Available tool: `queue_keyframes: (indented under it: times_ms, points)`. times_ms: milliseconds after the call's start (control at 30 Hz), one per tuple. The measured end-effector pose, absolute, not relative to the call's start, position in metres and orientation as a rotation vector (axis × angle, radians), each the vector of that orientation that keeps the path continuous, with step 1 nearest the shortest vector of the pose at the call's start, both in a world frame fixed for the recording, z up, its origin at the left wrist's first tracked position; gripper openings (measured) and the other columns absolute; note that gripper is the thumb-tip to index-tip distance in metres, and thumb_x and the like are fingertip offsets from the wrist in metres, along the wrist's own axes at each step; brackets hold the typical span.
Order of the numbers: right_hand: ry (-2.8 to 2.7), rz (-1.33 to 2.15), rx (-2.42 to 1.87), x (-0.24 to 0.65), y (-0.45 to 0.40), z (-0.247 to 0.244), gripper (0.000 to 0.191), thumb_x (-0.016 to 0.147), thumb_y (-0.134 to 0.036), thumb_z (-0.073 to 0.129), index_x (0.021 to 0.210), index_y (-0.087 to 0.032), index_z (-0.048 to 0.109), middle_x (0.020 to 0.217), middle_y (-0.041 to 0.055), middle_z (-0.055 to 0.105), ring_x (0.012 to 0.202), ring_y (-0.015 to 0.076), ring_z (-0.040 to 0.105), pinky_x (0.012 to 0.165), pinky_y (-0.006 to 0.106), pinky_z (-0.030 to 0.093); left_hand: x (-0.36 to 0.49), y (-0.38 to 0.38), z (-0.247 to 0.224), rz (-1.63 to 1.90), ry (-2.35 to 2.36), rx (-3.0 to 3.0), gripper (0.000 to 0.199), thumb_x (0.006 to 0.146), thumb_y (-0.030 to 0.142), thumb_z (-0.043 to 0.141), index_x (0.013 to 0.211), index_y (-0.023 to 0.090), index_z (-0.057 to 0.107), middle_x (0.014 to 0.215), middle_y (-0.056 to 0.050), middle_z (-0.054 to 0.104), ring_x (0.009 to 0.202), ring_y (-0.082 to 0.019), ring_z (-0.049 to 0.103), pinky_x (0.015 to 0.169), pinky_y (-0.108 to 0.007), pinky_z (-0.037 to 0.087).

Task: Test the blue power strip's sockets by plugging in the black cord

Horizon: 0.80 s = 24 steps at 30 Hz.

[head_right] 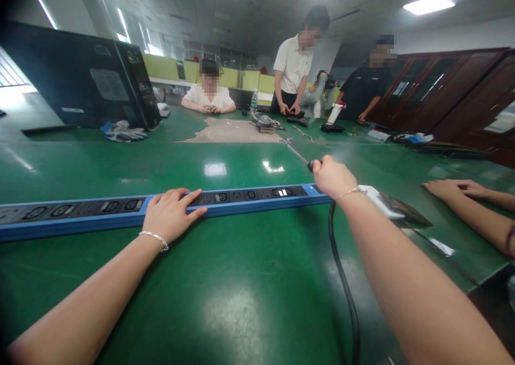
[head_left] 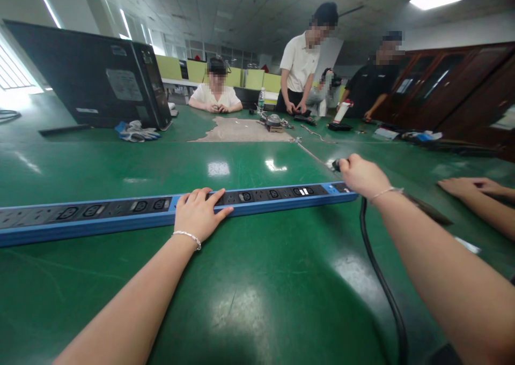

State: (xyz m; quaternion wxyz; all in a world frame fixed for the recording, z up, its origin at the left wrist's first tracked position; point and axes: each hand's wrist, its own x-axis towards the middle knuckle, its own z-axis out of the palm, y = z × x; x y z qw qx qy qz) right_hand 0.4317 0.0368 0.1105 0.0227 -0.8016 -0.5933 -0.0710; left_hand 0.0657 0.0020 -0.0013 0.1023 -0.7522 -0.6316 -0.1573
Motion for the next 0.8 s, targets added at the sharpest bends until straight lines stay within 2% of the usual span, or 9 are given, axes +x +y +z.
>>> queue_keyframes:
  times_ms: [133,233,433,667,800]
  points:
    - [-1.985,-0.175,-2.415,0.420,0.034,0.125,0.041,0.094,-0.039,0.023,0.098,-0.015,0.056,0.108,0.0168,0.063,0.100,0.0257,0.059,0.079,0.030,0.042,0.065,0.002,-0.002,-0.464,-1.855,-2.213,0.054,0.084,0.063,0.036,0.129,0.035,0.050,0.126,-0.007,0.056,0.118,-0.024,0.046,0.097,-0.042,0.031]
    - [-2.173,-0.043,-2.353,0.399,0.034,0.103,0.039,0.095,-0.034,0.024,0.095,-0.015,0.057,0.106,0.0157,0.064,0.098,0.0227,0.060,0.079,0.026,0.041,0.064,0.003,-0.003,-0.470,-1.842,-2.216,0.054,0.084,0.063,0.035,0.128,0.035,0.051,0.125,-0.007,0.056,0.117,-0.025,0.047,0.096,-0.043,0.031]
    - [-2.250,0.044,-2.278,0.364,0.038,0.067,0.039,0.095,-0.034,0.023,0.099,-0.017,0.058,0.109,0.0142,0.064,0.098,0.0226,0.061,0.080,0.026,0.042,0.064,0.003,-0.003,-0.476,-1.853,-2.225,0.055,0.084,0.063,0.035,0.129,0.035,0.050,0.126,-0.007,0.056,0.117,-0.026,0.047,0.096,-0.043,0.031]
    - [-2.128,-0.001,-2.346,0.342,0.045,0.065,0.042,0.090,-0.040,0.029,0.093,-0.016,0.063,0.102,0.0156,0.067,0.096,0.0263,0.063,0.080,0.031,0.045,0.065,0.003,-0.003,-0.527,-1.835,-2.233,0.055,0.084,0.063,0.035,0.128,0.033,0.052,0.125,-0.008,0.057,0.117,-0.026,0.046,0.097,-0.042,0.029]
    - [-2.152,-0.037,-2.330,0.337,0.048,0.064,0.042,0.089,-0.039,0.031,0.100,-0.013,0.062,0.099,0.0167,0.068,0.096,0.0268,0.063,0.081,0.033,0.045,0.064,0.003,-0.004,-0.533,-1.826,-2.234,0.055,0.084,0.064,0.034,0.127,0.034,0.052,0.124,-0.007,0.057,0.116,-0.026,0.047,0.096,-0.043,0.030]
